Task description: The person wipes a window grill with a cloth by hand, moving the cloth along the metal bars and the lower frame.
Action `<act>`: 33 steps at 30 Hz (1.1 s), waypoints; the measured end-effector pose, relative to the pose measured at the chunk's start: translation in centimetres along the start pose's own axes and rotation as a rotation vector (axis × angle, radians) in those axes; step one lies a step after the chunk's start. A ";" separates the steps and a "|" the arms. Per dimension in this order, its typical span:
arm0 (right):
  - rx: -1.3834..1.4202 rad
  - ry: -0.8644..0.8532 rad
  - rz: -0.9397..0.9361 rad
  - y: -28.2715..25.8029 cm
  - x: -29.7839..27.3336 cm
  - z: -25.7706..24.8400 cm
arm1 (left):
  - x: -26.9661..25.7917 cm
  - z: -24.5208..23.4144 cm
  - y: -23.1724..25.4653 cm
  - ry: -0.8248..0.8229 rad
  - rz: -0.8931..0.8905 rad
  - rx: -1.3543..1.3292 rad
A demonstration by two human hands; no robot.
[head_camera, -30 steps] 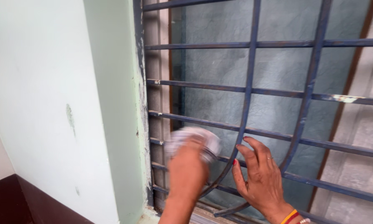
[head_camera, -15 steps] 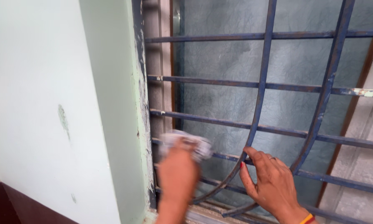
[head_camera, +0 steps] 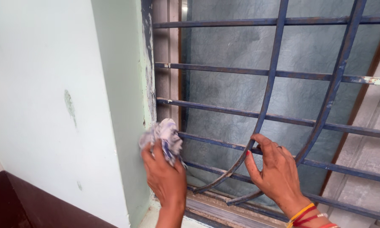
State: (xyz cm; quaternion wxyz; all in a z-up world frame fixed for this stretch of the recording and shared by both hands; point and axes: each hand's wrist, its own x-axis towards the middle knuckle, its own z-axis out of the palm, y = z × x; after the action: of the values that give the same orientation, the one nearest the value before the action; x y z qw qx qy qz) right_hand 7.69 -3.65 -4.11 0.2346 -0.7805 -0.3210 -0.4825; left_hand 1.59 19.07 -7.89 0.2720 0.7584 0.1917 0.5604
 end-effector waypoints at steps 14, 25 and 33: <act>-0.096 0.022 -0.054 0.4 -0.6 0.8 | 1.0 -0.8 0.1 -0.517 -0.383 0.029; -0.098 0.061 -0.096 0.3 -0.8 1.0 | -0.7 0.6 2.4 -0.509 -0.386 -0.067; -0.057 -0.033 -0.103 0.3 -0.7 -0.2 | -4.8 0.7 5.8 -0.210 0.229 -0.523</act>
State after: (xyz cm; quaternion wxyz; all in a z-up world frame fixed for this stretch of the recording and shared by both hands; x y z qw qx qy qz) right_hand 7.59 -4.14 -4.68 0.1818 -0.7772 -0.3505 -0.4899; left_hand 0.75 11.56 -7.98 0.4115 0.7332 -0.0751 0.5362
